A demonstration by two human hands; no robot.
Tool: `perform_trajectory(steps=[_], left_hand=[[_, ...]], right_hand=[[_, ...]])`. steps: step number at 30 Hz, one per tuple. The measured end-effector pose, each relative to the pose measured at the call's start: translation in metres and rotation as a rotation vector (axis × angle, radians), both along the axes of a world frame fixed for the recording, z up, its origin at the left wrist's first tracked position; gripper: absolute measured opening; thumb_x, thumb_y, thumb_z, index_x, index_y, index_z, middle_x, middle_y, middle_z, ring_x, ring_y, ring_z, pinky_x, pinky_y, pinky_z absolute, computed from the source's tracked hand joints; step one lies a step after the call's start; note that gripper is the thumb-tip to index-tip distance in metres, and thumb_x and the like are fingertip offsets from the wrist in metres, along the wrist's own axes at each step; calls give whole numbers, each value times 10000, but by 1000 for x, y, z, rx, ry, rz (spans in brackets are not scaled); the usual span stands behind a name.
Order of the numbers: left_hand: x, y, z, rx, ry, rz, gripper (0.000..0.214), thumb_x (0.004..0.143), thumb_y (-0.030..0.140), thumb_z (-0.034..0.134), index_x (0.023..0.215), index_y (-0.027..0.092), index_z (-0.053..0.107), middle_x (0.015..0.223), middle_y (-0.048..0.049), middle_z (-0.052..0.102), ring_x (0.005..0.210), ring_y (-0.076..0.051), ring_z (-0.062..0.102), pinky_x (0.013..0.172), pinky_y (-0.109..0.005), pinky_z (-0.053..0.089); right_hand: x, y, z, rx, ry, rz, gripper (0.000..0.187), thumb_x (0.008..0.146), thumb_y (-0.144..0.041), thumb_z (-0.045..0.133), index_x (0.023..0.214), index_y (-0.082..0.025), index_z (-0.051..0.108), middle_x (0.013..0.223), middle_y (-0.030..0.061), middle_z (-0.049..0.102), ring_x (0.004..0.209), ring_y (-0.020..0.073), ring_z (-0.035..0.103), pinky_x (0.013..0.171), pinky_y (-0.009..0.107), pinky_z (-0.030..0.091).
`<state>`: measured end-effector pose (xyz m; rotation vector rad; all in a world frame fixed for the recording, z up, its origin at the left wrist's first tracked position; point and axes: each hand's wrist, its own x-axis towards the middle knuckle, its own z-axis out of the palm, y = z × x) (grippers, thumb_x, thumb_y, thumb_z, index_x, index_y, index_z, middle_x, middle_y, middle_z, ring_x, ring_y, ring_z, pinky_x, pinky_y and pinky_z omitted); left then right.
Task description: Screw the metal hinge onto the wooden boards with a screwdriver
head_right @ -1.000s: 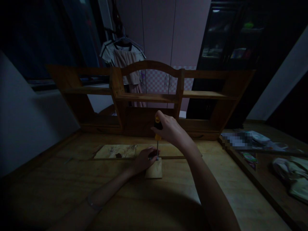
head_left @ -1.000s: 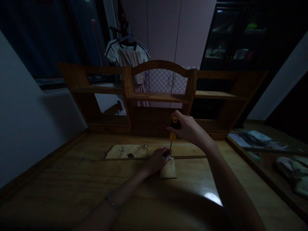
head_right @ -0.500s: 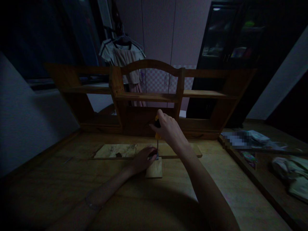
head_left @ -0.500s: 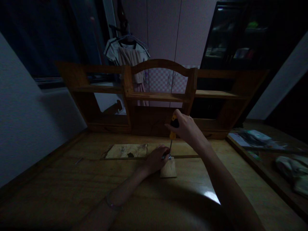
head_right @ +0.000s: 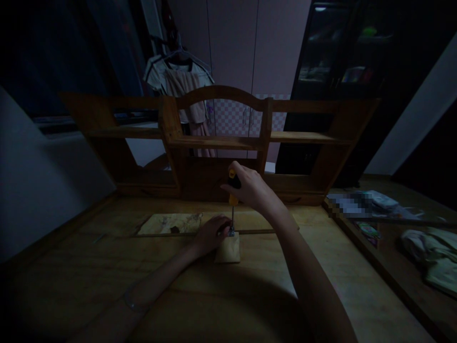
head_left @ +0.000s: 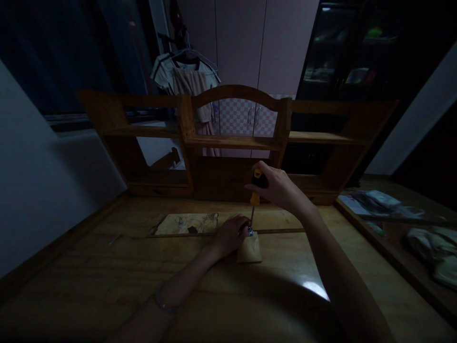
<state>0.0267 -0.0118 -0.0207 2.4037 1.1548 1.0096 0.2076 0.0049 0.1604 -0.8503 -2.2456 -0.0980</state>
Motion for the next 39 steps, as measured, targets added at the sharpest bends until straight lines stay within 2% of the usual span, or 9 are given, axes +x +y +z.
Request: perform_trajectory(steps=[5,8,16,18,24,29,33,35,39], left_hand=[[2,0,-2,12,-22,23,165,894,169,513,1044,178,579,1025,-38,592,972,-180,536,898,-302,412],[3,-1,-3,22,-38,18,170,892,170,531,1056,176,575,1041,-38,592,980,-175,541,905,-296,413],[1,-1,-3,3,-57,-3,182,900,164,511,1068,180,578,1035,-38,596,960,-169,546,895,-291,421],[1,-1,-2,-3,-59,-8,178,904,163,493,1058,177,582,1028,-43,598,958,-173,547,892,-294,423],[2,3,-2,-93,-114,28,157,904,183,488,994,182,616,989,-37,632,930,-170,583,860,-275,443],[2,4,0,-178,-189,34,189,891,200,517,1032,196,643,1009,-19,672,946,-158,616,871,-257,454],[4,0,7,-231,-241,-28,208,900,192,491,1020,206,661,1024,2,691,949,-147,632,887,-250,455],[7,-2,10,-267,-274,-56,223,901,183,481,1037,207,656,1045,3,694,969,-148,639,897,-253,460],[12,-1,10,-329,-302,-42,216,887,175,493,1039,204,644,1052,-8,698,983,-156,644,895,-263,474]], right_hand=[[-11,-3,-6,19,-19,-78,319,898,-326,704,1055,-175,471,933,35,584,790,174,568,702,257,411],[-14,-6,-6,-3,-39,-65,321,909,-288,675,1142,-179,483,1001,49,589,860,190,582,783,275,439],[-5,-11,-1,-15,-82,-53,535,854,-169,603,1364,-199,445,1223,86,501,1011,233,562,931,342,445],[-6,-11,-2,-17,-77,-47,546,859,-166,599,1380,-209,438,1244,85,484,1018,229,562,930,335,454],[-12,-4,-8,13,-38,-101,416,959,-288,586,1357,-233,479,1204,74,502,1017,232,577,937,344,461],[-11,-3,-7,14,8,-58,565,899,-174,570,1427,-223,374,1268,87,466,1063,236,555,968,347,439],[-9,-7,-4,3,-19,5,530,871,-164,560,1379,-197,411,1265,86,467,1063,217,546,967,320,426],[-8,-8,-3,5,-54,-22,475,900,-205,556,1358,-197,434,1245,86,483,1027,215,561,936,318,433],[-10,-6,-4,25,-97,-172,370,972,-370,546,1301,-211,488,1146,85,539,927,237,594,816,331,450]])
